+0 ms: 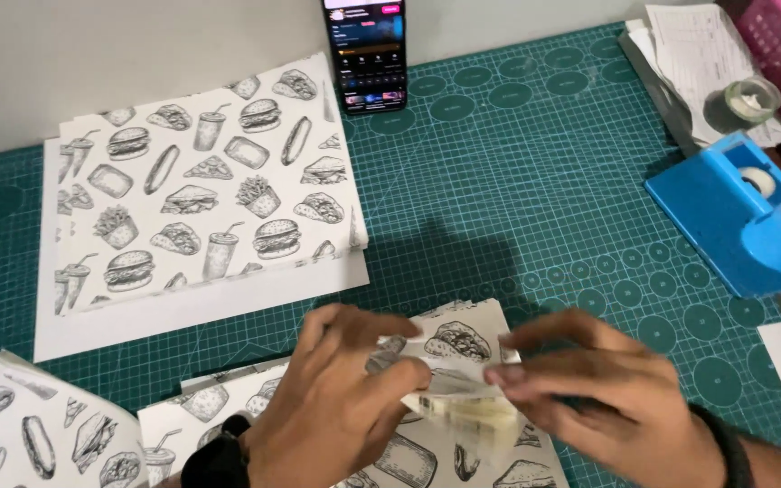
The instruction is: Folding printed paper sheets into food wrappers and applying small stickers to them on a workstation.
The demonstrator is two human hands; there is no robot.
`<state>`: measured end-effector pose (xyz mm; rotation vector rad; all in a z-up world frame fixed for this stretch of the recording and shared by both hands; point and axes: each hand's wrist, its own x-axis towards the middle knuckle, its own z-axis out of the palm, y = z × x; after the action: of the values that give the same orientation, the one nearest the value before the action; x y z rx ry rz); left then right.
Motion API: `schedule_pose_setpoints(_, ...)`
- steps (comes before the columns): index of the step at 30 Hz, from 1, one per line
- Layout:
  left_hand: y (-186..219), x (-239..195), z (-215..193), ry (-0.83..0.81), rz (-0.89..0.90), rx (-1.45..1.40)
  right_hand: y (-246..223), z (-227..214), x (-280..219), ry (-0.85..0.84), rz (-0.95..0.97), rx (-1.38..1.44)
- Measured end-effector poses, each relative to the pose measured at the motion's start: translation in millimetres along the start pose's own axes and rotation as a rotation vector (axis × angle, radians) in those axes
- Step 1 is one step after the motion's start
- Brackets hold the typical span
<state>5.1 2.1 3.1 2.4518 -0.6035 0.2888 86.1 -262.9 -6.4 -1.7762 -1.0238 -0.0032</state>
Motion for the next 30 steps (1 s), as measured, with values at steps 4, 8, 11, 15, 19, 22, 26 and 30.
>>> schedule_pose_setpoints(4, -1.7, -4.4, 4.3, 0.007, -0.024, -0.015, -16.6, -4.5, -1.5, 0.091, 0.107, 0.123)
schedule_pose_setpoints(8, -1.6, -13.4, 7.5, 0.109, 0.039, -0.063, -11.3, -16.9, 13.8, -0.269, 0.736, 0.166)
schedule_pose_setpoints(11, -1.3, -17.4, 9.2, 0.220, 0.098, -0.094, 4.9, -18.3, 4.9, -0.529, 0.921, 0.009)
schedule_pose_setpoints(15, 1.9, -18.8, 10.6, 0.408, 0.246, 0.035, 42.1, -19.0, -38.5, -0.676, 0.935, -0.218)
schedule_pose_setpoints(19, 8.4, -13.3, -1.7, 0.416, 0.284, 0.145, 29.5, -7.5, -37.4, -0.492, 0.995, -0.106)
schedule_pose_setpoints(22, 12.1, -11.7, -23.2, 0.674, 0.381, 0.224, -7.2, 8.8, -11.6, -0.306, 1.079, 0.177)
schedule_pose_setpoints(26, 10.5, -36.3, -67.5, 0.956, 0.344, 0.405, -16.5, 18.8, -5.8, -0.048, 1.300, 0.192)
schedule_pose_setpoints(30, 20.4, -94.8, -140.3, 0.993, 0.245, 0.675, -1.7, 21.5, -15.2, 0.005, 1.156, 0.002)
